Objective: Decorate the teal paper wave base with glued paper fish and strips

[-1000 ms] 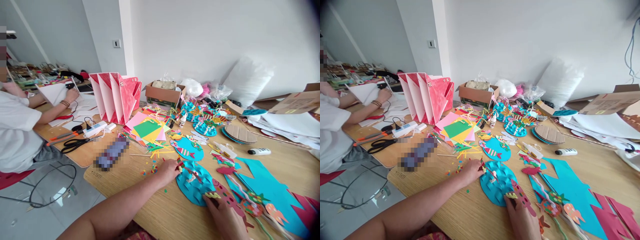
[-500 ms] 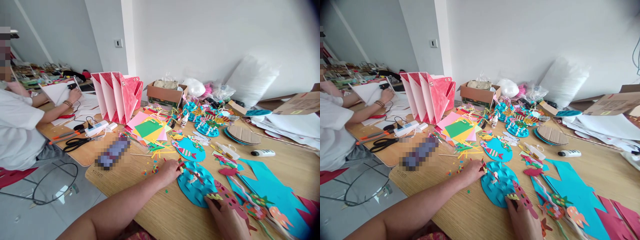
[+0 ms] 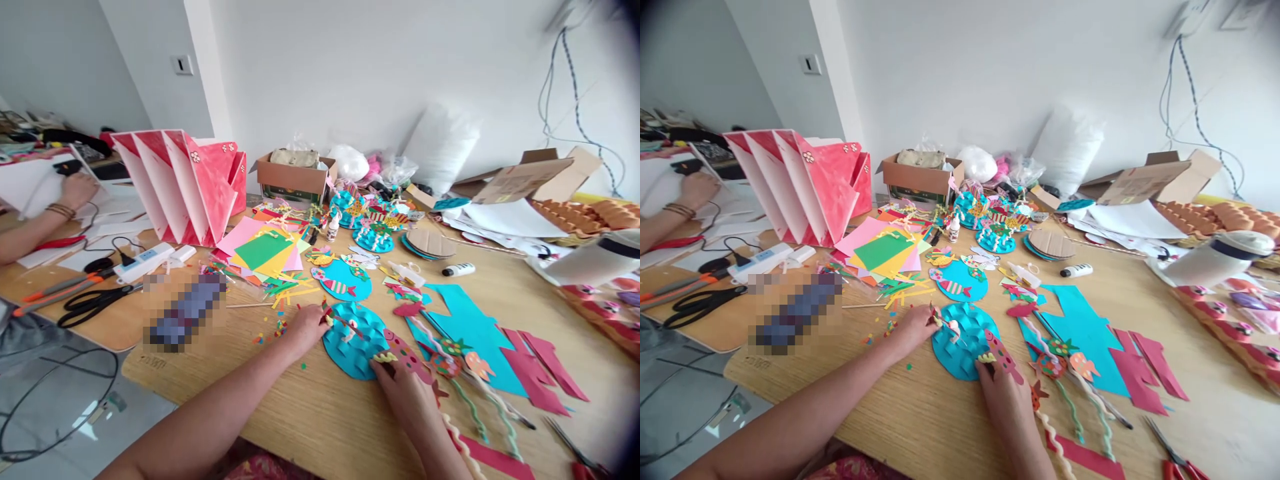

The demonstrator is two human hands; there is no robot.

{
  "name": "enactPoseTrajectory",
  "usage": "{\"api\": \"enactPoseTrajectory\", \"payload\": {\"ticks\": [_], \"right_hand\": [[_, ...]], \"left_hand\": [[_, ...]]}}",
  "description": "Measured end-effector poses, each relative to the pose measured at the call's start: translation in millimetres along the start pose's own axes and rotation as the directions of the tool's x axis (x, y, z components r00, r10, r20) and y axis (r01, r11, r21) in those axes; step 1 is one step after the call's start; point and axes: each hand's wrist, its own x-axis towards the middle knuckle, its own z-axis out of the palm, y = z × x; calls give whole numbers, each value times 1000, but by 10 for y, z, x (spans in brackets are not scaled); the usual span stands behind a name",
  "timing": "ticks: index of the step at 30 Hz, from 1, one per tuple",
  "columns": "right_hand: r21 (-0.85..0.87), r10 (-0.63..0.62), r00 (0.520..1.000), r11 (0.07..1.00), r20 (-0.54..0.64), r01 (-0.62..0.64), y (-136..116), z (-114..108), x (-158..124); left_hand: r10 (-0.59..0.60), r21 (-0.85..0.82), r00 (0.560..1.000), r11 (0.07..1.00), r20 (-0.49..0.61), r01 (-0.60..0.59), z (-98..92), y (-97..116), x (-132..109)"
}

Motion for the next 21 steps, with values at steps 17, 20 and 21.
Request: {"api": "enactPoseTrajectory", "payload": {"ticks": [17, 20, 21], "right_hand": [[9, -72, 995, 997, -72, 73, 49, 59, 13], [-9, -77, 993, 997, -86, 76, 51, 62, 18], [-15, -78, 993, 997, -93, 77, 53, 64, 21]], "left_hand": [[-2, -40, 1000, 999, -9, 1, 20, -9, 0], [-8, -38, 1000, 999, -10, 8, 5, 5, -16], [-9, -37, 1000, 999, -11, 8, 1, 8, -20]]}}
